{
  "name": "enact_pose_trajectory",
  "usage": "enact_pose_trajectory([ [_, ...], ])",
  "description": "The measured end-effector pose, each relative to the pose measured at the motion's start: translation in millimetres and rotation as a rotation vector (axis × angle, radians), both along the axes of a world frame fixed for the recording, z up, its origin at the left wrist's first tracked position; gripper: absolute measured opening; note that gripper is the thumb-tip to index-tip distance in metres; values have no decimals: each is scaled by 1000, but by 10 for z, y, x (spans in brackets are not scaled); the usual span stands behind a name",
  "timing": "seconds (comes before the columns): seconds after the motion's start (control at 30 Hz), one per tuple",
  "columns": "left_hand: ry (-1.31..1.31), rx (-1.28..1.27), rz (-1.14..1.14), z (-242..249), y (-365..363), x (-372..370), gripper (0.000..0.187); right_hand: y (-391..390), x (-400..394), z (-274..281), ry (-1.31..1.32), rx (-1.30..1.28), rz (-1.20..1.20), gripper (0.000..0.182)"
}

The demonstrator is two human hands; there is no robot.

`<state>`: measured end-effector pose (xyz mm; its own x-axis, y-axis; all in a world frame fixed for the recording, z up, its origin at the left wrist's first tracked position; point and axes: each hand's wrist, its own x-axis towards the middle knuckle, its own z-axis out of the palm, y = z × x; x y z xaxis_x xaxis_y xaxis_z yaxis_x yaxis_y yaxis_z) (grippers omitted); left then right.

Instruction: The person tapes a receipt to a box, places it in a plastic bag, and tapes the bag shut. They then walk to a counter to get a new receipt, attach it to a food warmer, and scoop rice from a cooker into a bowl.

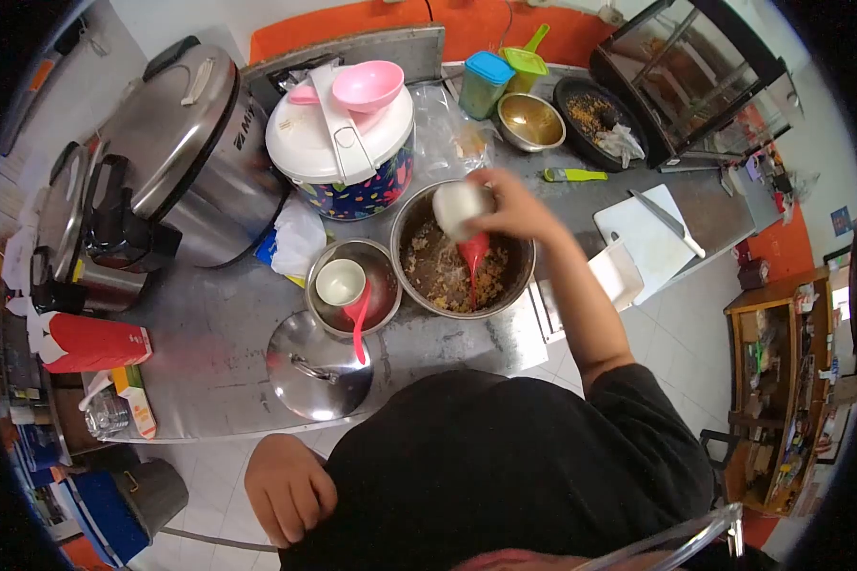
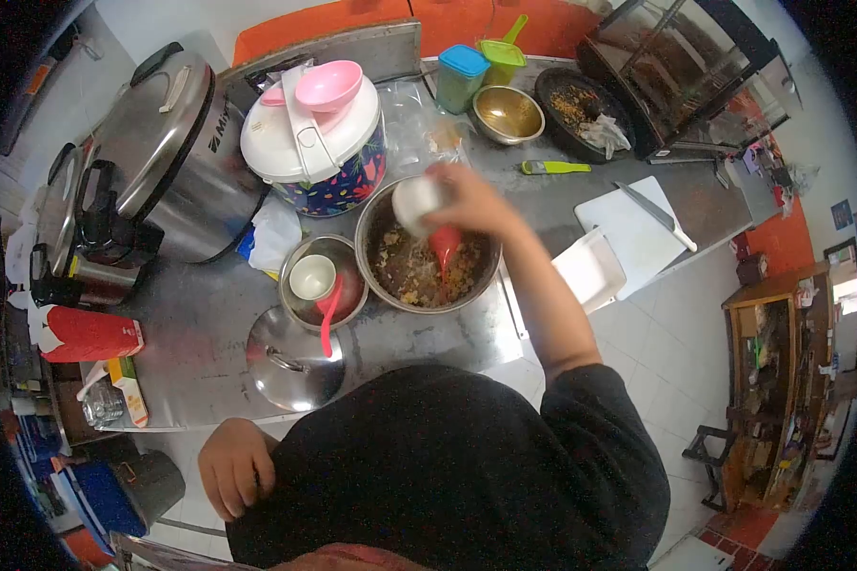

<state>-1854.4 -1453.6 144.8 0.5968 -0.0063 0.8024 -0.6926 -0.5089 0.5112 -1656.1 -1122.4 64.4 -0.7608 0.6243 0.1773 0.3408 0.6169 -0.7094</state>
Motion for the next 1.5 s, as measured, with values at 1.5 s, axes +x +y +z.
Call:
enact_pose_trajectory([
  [1.5, -126, 80, 401, 149, 426, -146, 22, 517, -860, 69, 955, -443, -219, 24],
])
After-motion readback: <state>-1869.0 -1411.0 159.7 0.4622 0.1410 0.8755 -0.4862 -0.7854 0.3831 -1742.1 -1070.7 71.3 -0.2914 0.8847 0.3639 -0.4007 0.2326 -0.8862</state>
